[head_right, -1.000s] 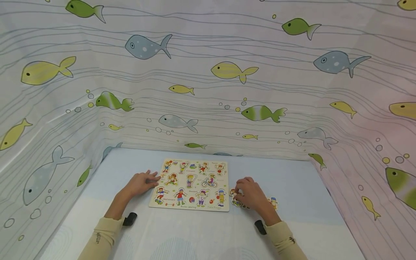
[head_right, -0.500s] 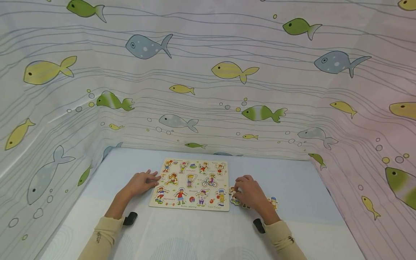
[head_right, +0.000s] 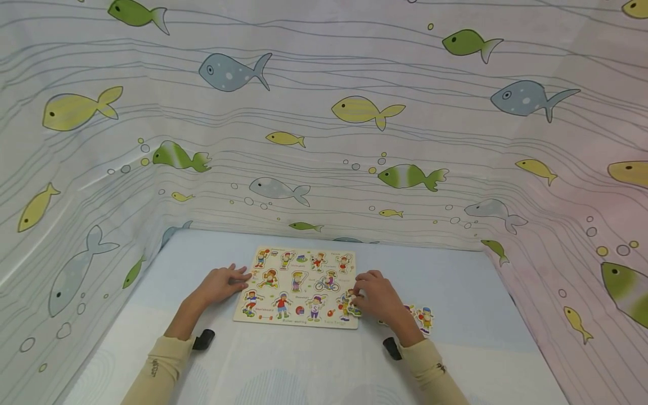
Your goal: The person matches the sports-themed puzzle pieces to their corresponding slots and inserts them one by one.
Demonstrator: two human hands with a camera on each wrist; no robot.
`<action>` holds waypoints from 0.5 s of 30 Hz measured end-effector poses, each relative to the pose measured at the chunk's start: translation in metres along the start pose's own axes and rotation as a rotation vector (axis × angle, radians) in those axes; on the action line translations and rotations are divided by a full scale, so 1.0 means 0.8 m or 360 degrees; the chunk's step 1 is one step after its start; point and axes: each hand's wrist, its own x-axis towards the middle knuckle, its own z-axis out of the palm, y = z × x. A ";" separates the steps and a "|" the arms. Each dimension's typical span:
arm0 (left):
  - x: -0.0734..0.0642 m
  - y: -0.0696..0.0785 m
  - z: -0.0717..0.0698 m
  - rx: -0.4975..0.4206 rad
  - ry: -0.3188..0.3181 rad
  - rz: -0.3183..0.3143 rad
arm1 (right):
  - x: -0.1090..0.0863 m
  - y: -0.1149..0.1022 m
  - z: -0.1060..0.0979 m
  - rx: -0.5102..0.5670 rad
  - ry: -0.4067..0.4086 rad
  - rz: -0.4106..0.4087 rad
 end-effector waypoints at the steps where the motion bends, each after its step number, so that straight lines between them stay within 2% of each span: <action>1: 0.000 -0.001 0.000 -0.0004 0.0007 0.0008 | 0.001 -0.001 0.002 0.0005 0.0008 -0.0018; 7: -0.001 -0.002 0.000 -0.0004 0.0018 0.0034 | 0.008 -0.007 0.008 0.0044 0.0027 -0.0071; 15: -0.001 -0.004 0.001 0.0021 0.0026 0.0055 | 0.022 -0.023 0.014 0.0035 -0.0023 -0.0060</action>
